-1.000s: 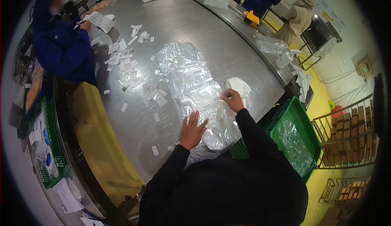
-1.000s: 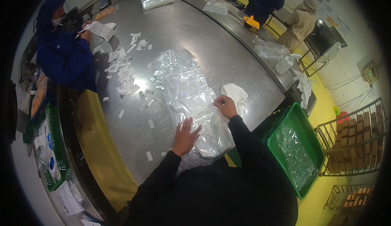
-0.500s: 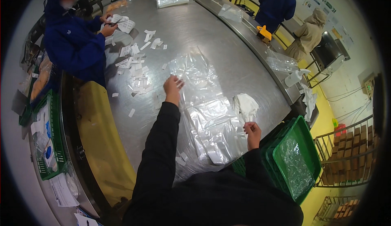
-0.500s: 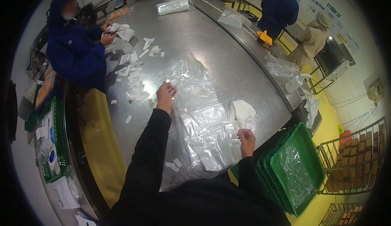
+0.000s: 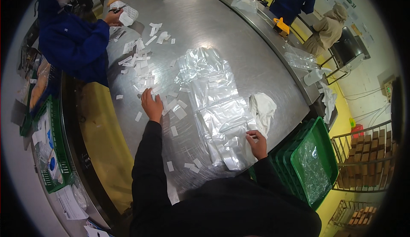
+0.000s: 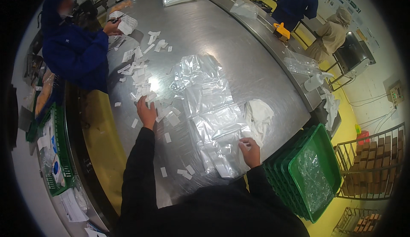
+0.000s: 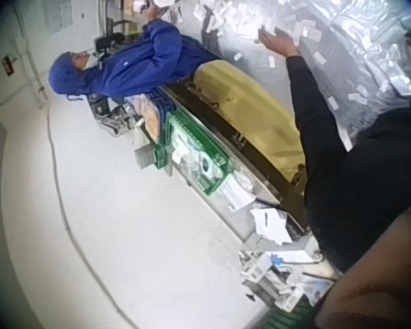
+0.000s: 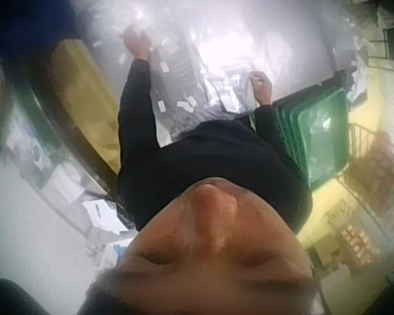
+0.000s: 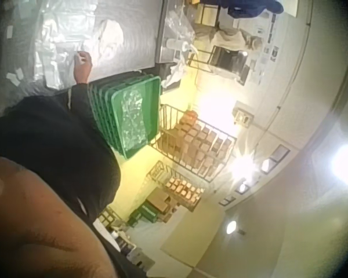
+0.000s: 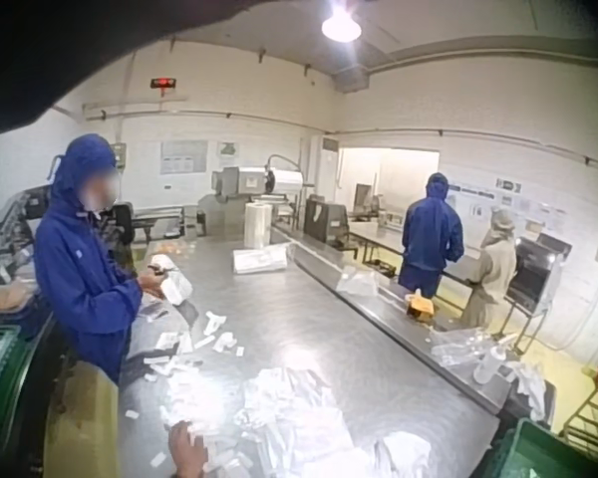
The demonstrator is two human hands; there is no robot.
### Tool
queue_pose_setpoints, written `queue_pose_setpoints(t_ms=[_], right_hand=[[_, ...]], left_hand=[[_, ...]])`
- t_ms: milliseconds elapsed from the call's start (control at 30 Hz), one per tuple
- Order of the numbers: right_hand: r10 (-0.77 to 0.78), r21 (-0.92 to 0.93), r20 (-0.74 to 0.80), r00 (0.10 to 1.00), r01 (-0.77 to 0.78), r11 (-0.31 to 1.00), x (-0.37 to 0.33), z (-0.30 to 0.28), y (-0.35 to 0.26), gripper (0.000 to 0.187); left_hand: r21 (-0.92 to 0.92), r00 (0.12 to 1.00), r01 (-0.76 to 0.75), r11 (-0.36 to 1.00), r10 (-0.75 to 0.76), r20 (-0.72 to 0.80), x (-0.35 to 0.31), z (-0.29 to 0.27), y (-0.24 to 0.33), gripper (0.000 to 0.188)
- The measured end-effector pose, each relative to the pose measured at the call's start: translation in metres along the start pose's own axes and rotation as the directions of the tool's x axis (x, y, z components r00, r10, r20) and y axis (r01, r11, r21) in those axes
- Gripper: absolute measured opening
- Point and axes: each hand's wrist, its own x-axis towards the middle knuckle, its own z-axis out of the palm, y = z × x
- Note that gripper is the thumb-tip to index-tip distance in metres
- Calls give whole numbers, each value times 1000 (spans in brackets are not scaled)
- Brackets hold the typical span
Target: The person stands at a stainless steel table in a production facility, repeatedly picking up small white labels and applying them to clear plastic bags. The person handles the labels one at a time, peeling them and smoothing them onto the bags, while other workers perform similar tasks in the background.
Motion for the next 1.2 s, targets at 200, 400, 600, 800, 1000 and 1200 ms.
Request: queue_pose_setpoints(t_ms=[200,400,600,800,1000,1200], right_hand=[[8,-23,51,999,-7,1000,1,9,21,17],[87,-12,49,995,-86,996,4,12,29,17],[77,-25,43,996,-76,997,6,16,29,18],[80,-19,39,996,-79,997,4,17,30,16],[16,-22,-33,999,-17,1000,2,20,33,16],[52,-59,25,998,-51,997,5,16,29,18]], left_hand=[[0,985,52,999,-52,167,6,-4,-23,70],[8,993,65,998,-65,98,29,-8,-19,63],[119,986,-5,993,-15,164,61,2,-26,53],[315,903,-356,880,236,360,96,30,-36,46],[124,854,-482,868,433,286,86,49,-51,27],[112,953,-269,957,247,176,97,22,-29,16]])
